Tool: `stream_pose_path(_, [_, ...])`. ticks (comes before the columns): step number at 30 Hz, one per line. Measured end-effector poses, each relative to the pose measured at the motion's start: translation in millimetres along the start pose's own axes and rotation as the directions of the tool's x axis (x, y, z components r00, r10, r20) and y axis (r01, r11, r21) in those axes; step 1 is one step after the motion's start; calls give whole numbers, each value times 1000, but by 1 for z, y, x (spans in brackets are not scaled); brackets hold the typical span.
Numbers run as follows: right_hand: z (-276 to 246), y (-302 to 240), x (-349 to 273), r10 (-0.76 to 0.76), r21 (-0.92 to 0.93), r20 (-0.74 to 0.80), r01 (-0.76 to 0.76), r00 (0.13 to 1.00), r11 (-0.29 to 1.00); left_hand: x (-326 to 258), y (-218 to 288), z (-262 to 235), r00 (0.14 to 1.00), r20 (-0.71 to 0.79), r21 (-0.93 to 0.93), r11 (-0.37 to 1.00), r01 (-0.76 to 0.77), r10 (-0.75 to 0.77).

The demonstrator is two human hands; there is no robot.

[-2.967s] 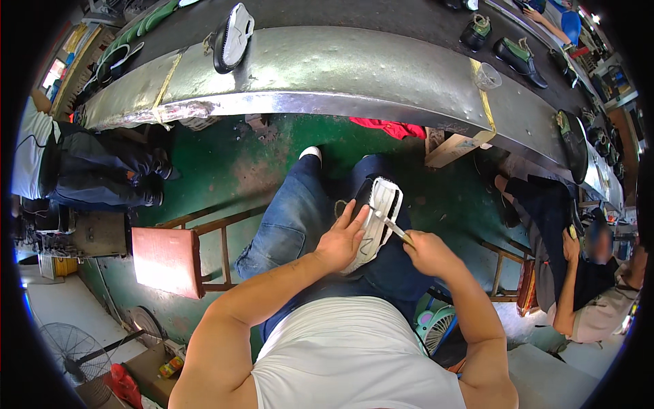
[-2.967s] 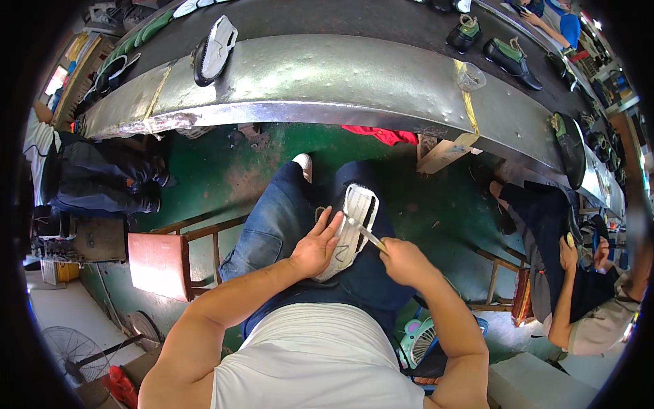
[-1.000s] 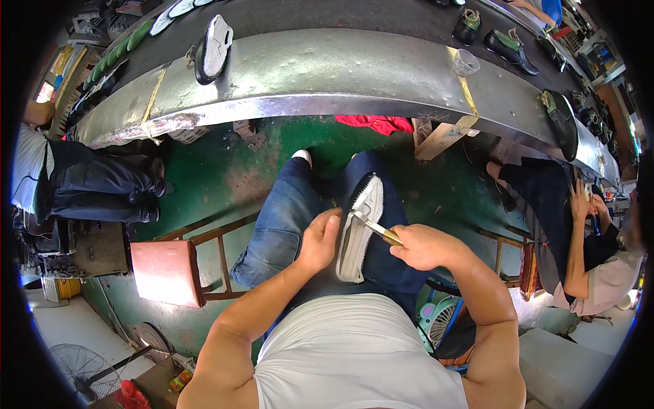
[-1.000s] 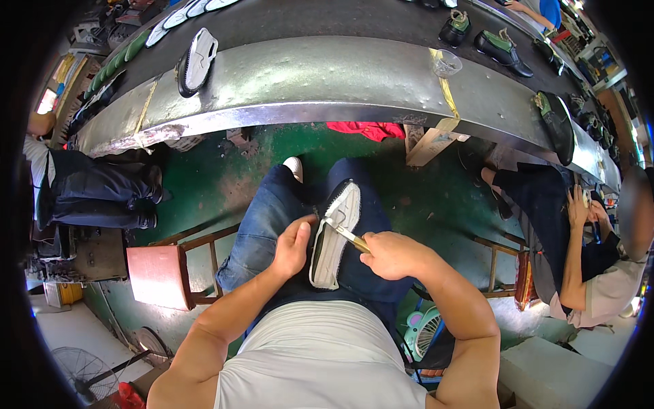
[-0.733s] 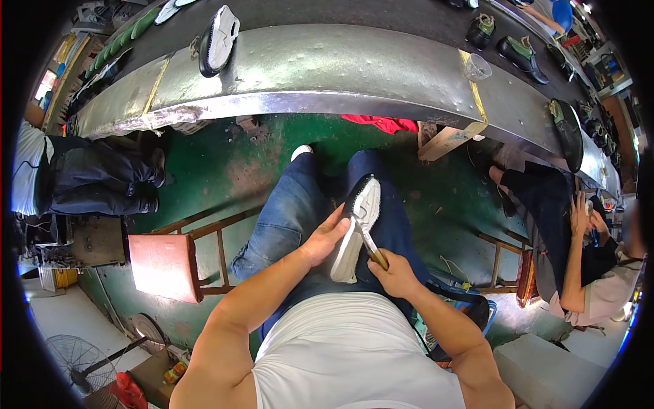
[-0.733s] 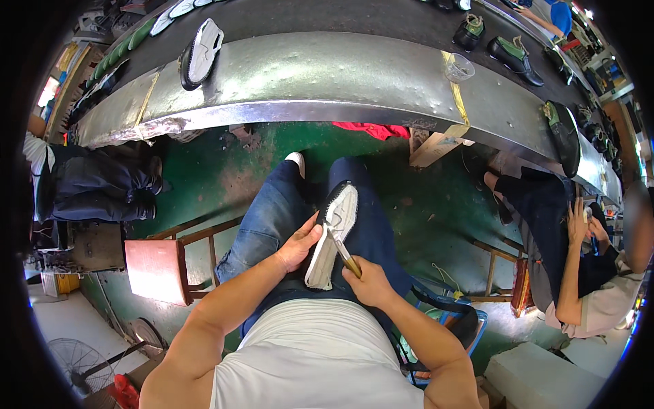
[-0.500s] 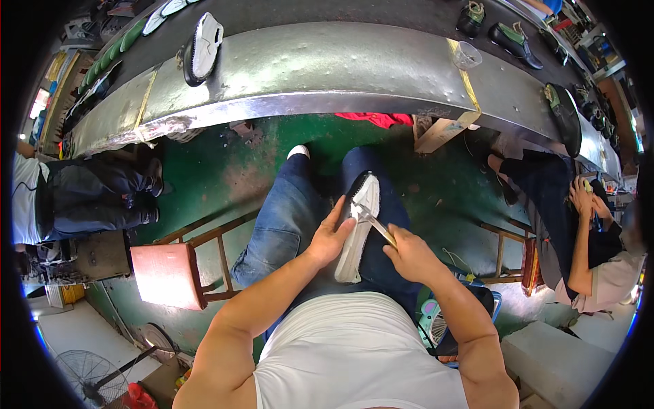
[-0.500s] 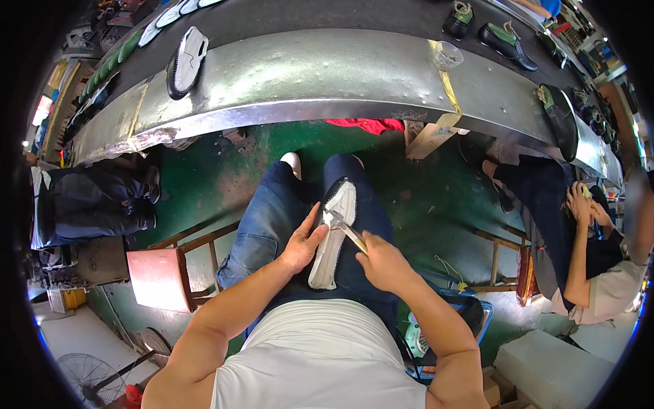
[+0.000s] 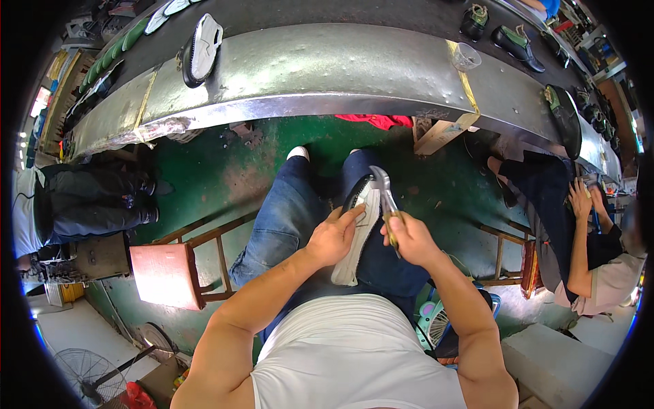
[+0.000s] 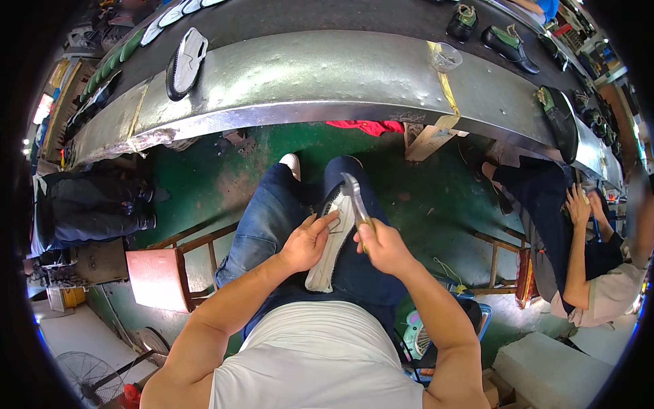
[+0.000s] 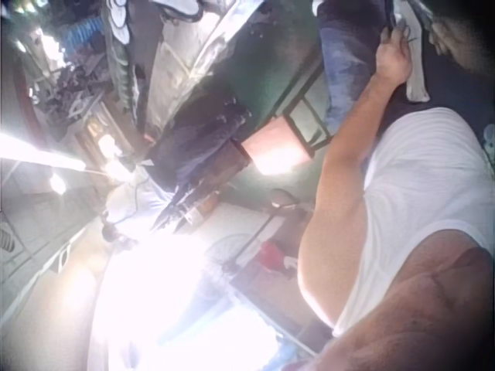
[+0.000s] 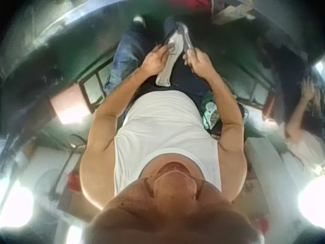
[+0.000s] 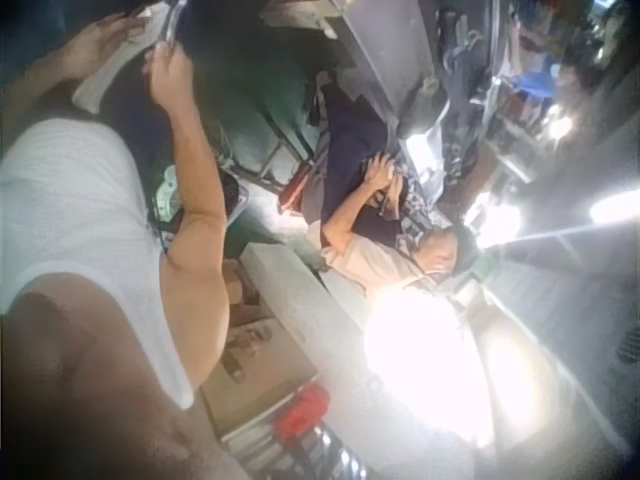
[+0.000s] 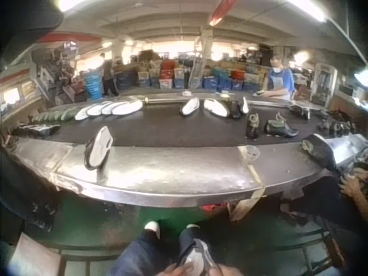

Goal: The recorder is assembling shoes on a production line using pliers to manipulate the materials.

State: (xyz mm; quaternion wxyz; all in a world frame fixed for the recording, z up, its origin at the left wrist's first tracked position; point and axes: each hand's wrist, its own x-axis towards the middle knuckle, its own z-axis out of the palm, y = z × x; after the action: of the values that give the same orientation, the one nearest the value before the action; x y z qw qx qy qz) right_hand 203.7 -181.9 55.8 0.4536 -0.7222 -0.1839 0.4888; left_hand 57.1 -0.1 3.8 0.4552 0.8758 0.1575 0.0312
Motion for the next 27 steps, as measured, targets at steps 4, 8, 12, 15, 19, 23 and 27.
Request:
stream_pose_path(4, [-1, -17, 19, 42, -373, 73, -12, 996, 928, -3, -12, 2, 996, 91, 14, 1000, -13, 12])
stream_pose_path(8, [0, -7, 20, -76, -485, 103, 117, 992, 866, -7, -19, 7, 998, 62, -9, 1000, 3, -3])
stream_pose_path(12, [-1, -1, 25, -69, -333, 115, 104, 991, 937, -10, -12, 9, 984, 8, -166, 970, 179, -180])
stream_pose_path(15, [3, -3, 11, -122, -334, 116, 155, 986, 930, -3, -13, 0, 943, 149, -155, 935, 320, -298])
stream_pose_path(19, [18, 16, 0, -249, -528, 81, 254, 965, 811, 3, -4, -14, 929, 221, -171, 926, 338, -298])
stream_pose_path(23, [3, 3, -30, 87, -347, 122, -40, 989, 937, 1, -27, -13, 906, 274, -287, 871, 398, -323])
stream_pose_path(27, [-4, 1, -57, 21, -572, 324, 178, 946, 801, 18, -30, -21, 833, 450, -493, 688, 533, -323])
